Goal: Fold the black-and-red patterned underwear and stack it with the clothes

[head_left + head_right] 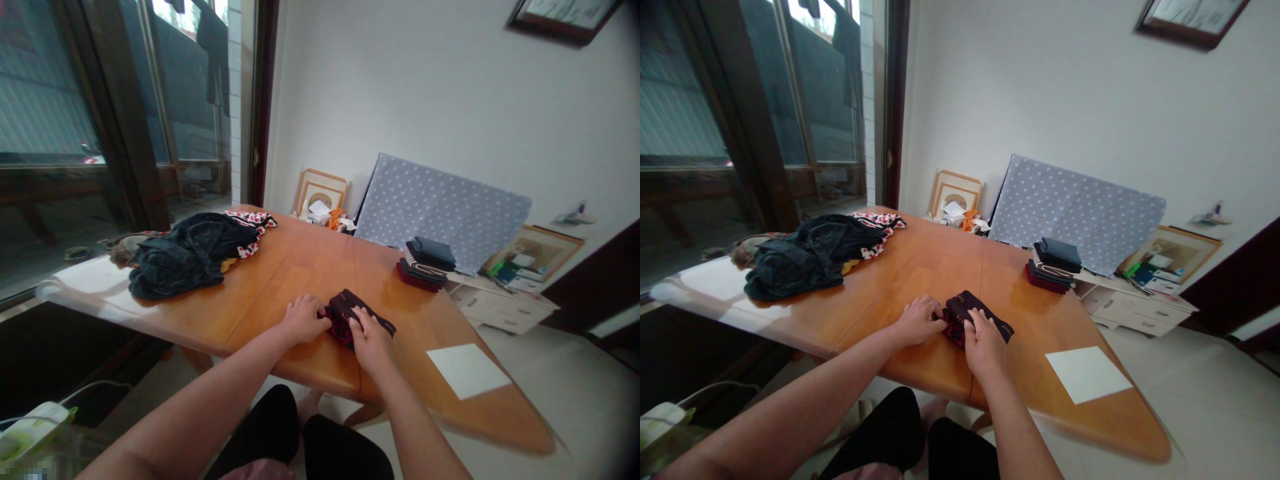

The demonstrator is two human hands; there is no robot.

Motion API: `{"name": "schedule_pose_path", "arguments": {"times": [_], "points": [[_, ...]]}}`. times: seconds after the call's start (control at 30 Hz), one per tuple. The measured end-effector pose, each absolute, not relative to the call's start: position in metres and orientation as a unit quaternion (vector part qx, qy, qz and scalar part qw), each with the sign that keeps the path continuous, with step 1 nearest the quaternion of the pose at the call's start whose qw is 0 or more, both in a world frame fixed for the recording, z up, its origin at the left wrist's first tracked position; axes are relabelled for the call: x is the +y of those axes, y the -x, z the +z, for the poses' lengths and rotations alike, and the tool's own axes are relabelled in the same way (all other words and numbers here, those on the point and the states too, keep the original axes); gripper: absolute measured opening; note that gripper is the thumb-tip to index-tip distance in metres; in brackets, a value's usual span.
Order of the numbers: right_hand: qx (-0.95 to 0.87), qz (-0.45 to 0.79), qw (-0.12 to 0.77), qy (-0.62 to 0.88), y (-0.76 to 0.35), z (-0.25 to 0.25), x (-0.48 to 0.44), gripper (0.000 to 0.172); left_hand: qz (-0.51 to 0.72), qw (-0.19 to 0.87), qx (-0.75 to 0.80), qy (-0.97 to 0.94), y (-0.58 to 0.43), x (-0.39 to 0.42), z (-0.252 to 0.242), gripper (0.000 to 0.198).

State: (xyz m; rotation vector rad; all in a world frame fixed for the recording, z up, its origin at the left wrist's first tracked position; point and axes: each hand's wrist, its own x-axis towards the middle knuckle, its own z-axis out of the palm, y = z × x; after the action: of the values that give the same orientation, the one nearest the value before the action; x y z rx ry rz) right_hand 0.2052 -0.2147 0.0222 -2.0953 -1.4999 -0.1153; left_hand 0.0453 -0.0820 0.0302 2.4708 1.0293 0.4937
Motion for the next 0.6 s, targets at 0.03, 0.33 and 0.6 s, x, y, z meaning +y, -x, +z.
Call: {"name": "schedule_pose_path", "arguments": {"times": [0.03, 0.33, 0.6], "points": [[-0.555, -0.040, 0.282, 0.782, -0.205, 0.023, -0.215, 0.045, 0.172, 0.209, 0.374, -0.887, -0.047, -0.082, 0.032, 0.023], [-0.560, -0.026, 0.306, 0.770, -0.209, 0.020, -0.219, 0.045, 0.182, 0.194, 0.367, -0.891, -0.063, -0.072, 0.039, 0.018], [-0.589, -0.081, 0.246, 0.765, -0.189, 0.025, -0.225, 0.047, 0.172, 0.179, 0.385, -0.889, -0.072, -0.067, 0.027, 0.019]]}}
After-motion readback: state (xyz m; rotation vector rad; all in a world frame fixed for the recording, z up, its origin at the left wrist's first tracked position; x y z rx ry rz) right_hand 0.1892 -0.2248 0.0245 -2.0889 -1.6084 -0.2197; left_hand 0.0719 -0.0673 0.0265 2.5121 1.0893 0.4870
